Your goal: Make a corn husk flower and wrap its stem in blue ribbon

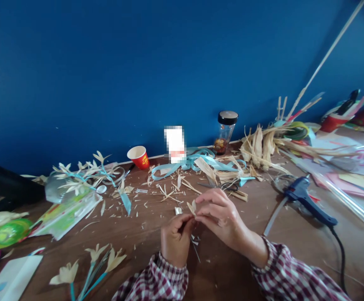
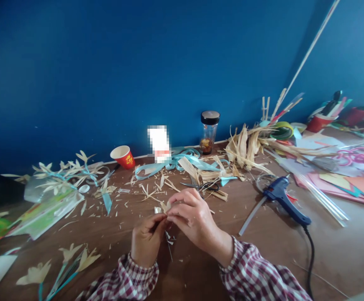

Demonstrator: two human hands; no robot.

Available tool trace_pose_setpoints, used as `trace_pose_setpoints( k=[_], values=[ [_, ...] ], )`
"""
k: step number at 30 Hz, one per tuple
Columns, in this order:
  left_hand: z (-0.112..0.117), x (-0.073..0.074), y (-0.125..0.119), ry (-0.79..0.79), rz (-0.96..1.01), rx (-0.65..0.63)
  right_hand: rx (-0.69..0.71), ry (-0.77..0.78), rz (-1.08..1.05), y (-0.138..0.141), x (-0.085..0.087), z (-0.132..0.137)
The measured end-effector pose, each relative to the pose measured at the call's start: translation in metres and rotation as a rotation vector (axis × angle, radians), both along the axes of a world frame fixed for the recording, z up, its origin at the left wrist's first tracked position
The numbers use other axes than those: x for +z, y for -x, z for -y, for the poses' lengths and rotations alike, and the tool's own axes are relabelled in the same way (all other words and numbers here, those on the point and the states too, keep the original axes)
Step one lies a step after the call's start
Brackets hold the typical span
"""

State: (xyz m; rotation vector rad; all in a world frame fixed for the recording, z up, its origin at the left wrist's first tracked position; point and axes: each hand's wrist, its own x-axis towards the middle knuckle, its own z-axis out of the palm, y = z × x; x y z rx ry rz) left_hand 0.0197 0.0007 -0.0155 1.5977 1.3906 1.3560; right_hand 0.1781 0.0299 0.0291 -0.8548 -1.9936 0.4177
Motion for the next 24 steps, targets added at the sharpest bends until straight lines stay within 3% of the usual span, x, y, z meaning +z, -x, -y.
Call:
trace_pose_setpoints(
  k=[14,24],
  values=[
    [0.004,0.006,-0.001,-0.052,-0.134,0.061,-0.101,-0.089,0.157,0.006,-0.003,0.002],
    [0.008,0.002,-0.002,-0.003,-0.07,0.104,-0.235,-0.226,0.302,0.012,-0.013,0.011]
  ],
)
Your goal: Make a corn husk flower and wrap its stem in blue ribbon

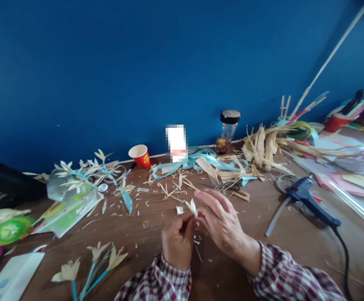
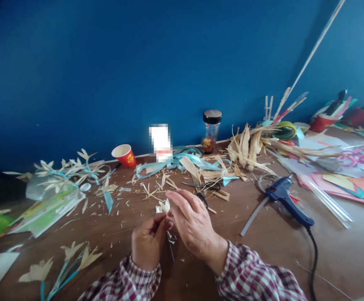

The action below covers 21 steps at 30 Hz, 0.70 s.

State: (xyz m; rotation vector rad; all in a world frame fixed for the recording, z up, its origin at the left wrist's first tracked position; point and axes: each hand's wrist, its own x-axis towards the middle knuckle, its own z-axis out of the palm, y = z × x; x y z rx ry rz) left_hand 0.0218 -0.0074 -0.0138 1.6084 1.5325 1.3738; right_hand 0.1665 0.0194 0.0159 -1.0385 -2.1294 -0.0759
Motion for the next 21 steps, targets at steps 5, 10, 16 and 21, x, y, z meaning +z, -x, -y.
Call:
trace_pose_setpoints(
  k=[5,10,16,21],
  values=[
    [-0.001,-0.001,-0.001,0.069,0.119,-0.036,0.017,-0.029,0.03,0.0,-0.003,0.001],
    [-0.001,-0.003,-0.001,0.092,0.154,-0.04,0.014,-0.007,0.015,0.0,-0.007,0.002],
    [-0.004,0.002,0.0,0.07,0.161,0.005,0.071,0.018,-0.062,0.002,-0.003,0.001],
    [-0.011,0.002,0.003,0.099,0.344,-0.013,0.059,0.122,-0.369,0.002,0.003,0.002]
  ],
)
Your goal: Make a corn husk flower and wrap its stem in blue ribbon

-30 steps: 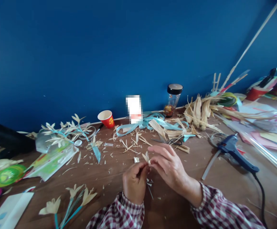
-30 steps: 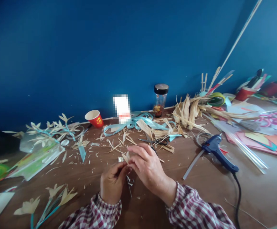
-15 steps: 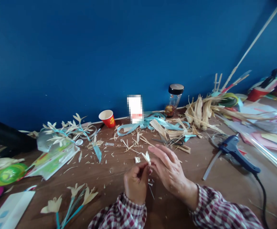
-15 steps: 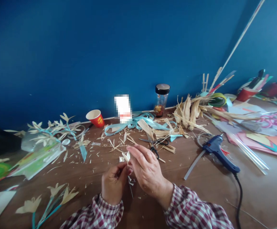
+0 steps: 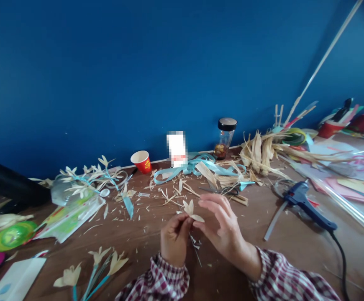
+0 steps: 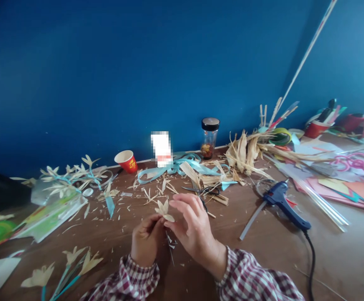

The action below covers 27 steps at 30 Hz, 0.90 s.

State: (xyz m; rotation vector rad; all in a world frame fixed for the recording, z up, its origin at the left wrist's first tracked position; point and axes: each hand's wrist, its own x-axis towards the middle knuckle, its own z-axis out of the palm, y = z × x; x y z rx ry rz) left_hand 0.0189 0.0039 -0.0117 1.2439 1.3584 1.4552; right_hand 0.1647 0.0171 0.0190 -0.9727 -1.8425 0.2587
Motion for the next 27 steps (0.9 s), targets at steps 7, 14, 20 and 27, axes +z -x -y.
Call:
trace_pose_setpoints(
  k=[7,14,20,27],
  values=[
    [-0.002,-0.009,-0.003,0.189,0.342,-0.142,0.069,0.09,-0.021,-0.001,0.0,-0.001],
    [-0.001,-0.012,-0.002,0.167,0.23,-0.176,0.09,0.1,0.019,-0.001,-0.004,-0.003],
    [0.001,-0.002,-0.003,0.075,0.024,-0.074,0.105,0.158,0.024,0.002,-0.005,-0.003],
    [0.004,0.0,-0.002,-0.016,-0.196,-0.062,0.057,0.207,-0.027,0.001,-0.005,-0.003]
  ],
)
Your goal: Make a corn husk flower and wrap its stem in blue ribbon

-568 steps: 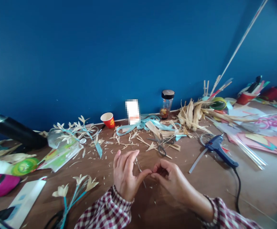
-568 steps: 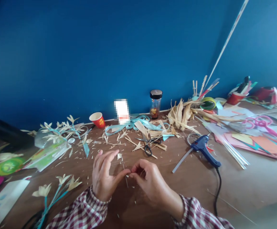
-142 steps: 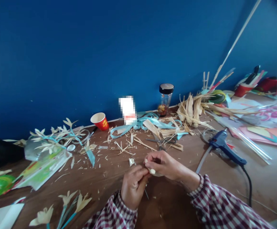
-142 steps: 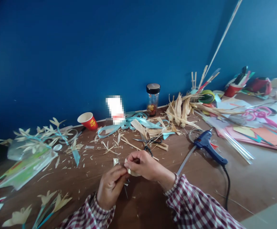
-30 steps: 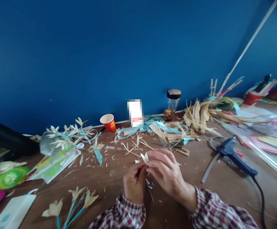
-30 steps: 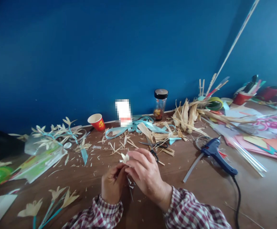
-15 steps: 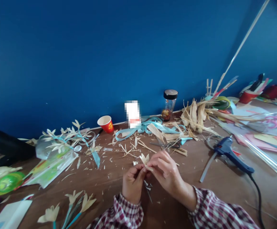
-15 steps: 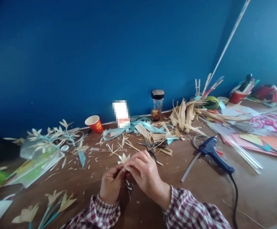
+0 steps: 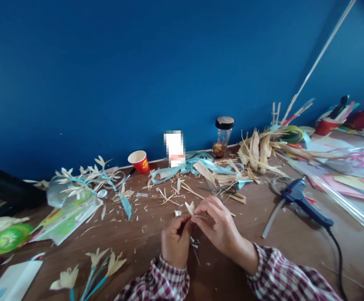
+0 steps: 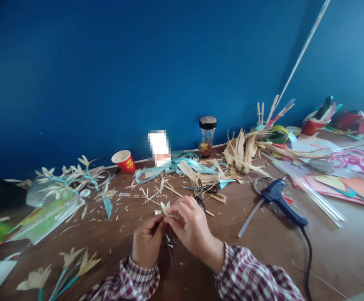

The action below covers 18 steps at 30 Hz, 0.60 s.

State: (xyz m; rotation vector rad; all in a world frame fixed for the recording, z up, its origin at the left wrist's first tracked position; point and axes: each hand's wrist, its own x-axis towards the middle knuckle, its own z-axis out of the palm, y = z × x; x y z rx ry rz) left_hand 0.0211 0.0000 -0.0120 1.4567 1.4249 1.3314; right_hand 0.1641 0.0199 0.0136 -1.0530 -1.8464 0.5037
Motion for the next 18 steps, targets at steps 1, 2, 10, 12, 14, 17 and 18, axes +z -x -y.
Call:
trace_pose_setpoints(
  k=[1,2,10,12,14,17,18],
  values=[
    [0.0002,-0.0011,0.0003,-0.003,-0.017,-0.009,0.005,0.007,0.012,-0.0004,0.0004,-0.0003],
    [0.0004,-0.002,0.0006,-0.013,-0.035,-0.01,0.008,0.013,0.024,-0.0006,0.0009,-0.0005],
    [0.002,0.0009,0.0007,-0.171,-0.252,0.013,-0.031,0.022,0.082,0.0,0.0032,-0.0003],
    [0.0026,0.0017,0.0006,-0.189,-0.272,-0.003,-0.016,0.038,0.08,0.0001,0.0034,0.0001],
    [0.0035,0.0018,0.0005,-0.215,-0.289,-0.014,0.003,0.055,0.073,0.0,0.0042,0.0004],
    [0.0047,0.0018,0.0002,-0.249,-0.313,-0.029,0.032,0.067,0.068,-0.0004,0.0066,0.0008],
    [0.005,0.0019,0.0,-0.254,-0.315,-0.036,0.039,0.069,0.068,-0.0006,0.0074,0.0009]
  ],
)
